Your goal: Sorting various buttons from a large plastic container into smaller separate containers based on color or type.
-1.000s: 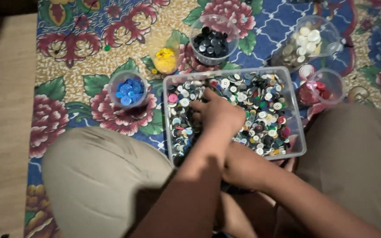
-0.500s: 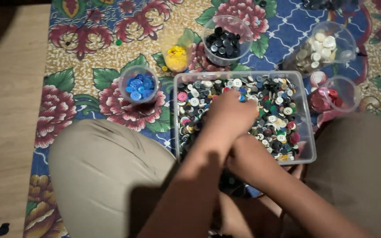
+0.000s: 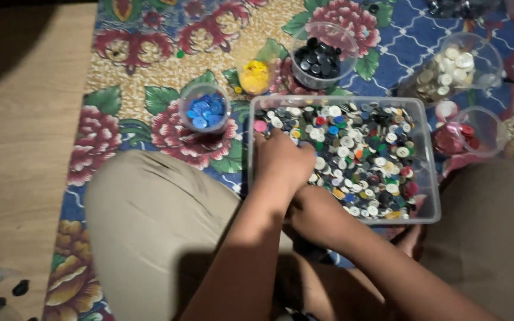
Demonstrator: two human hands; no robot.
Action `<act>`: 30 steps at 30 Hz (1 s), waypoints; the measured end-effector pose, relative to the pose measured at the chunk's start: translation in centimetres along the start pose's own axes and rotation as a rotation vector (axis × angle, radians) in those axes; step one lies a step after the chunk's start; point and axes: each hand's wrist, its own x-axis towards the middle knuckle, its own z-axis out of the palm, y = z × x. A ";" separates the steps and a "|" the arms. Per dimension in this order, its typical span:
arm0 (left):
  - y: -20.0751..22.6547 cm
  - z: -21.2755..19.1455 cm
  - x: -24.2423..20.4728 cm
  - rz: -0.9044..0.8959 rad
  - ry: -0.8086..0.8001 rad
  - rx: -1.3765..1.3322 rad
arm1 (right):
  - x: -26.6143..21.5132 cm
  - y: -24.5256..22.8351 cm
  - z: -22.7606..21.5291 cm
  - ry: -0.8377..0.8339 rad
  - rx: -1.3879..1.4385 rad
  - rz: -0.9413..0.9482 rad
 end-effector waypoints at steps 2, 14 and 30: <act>1.1 -0.1 -1.5 -0.023 0.019 -0.002 | 0.1 1.2 -0.5 0.010 0.016 0.032; 5.6 6.0 -7.4 -0.013 0.098 -0.206 | -3.1 10.0 -4.1 0.366 0.323 0.057; -0.7 -0.7 -6.2 0.126 -0.095 -0.185 | -4.7 6.5 -4.4 0.514 0.395 -0.034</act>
